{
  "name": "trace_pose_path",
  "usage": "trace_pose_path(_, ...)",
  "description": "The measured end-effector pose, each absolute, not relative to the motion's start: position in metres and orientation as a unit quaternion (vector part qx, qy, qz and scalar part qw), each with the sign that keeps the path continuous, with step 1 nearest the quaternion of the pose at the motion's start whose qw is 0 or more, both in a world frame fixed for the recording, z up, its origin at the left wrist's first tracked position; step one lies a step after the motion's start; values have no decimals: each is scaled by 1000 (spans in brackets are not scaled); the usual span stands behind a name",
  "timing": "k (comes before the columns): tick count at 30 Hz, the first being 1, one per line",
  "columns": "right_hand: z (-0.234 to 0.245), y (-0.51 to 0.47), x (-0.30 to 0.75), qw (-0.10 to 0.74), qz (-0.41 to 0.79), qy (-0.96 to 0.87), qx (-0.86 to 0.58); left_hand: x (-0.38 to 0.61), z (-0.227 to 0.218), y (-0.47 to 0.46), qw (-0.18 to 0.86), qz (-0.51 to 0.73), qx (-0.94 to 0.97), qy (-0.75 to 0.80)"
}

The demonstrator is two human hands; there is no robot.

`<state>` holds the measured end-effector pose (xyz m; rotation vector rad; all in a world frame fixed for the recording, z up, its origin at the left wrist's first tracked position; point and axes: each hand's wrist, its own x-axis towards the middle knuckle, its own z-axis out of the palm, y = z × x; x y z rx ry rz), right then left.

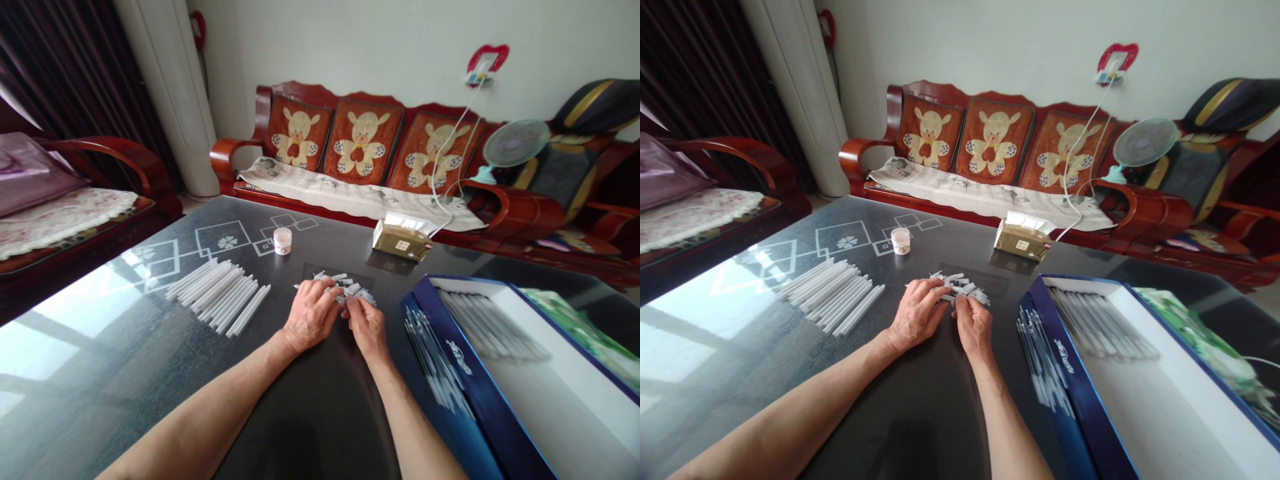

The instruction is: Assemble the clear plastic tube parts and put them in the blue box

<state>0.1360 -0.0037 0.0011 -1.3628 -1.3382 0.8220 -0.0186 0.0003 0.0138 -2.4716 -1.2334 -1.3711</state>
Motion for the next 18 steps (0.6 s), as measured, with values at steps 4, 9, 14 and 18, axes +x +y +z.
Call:
trace_pose_path(4, -8, 1, 138, 575, 378, -462, -559, -21, 15, 2, -81, -502, -710, -487)
trace_pose_path(9, 5, -6, 134, 535, 342, -580, -510, -26, 10, 13, -339, -544, -569, -516)
trace_pose_path(14, 14, -13, 127, 465, 252, -729, -434, -24, 12, 18, -450, -601, -488, -445)
trace_pose_path(18, 15, -17, 123, 423, 230, -771, -416, -21, 14, 16, -517, -613, -449, -395)
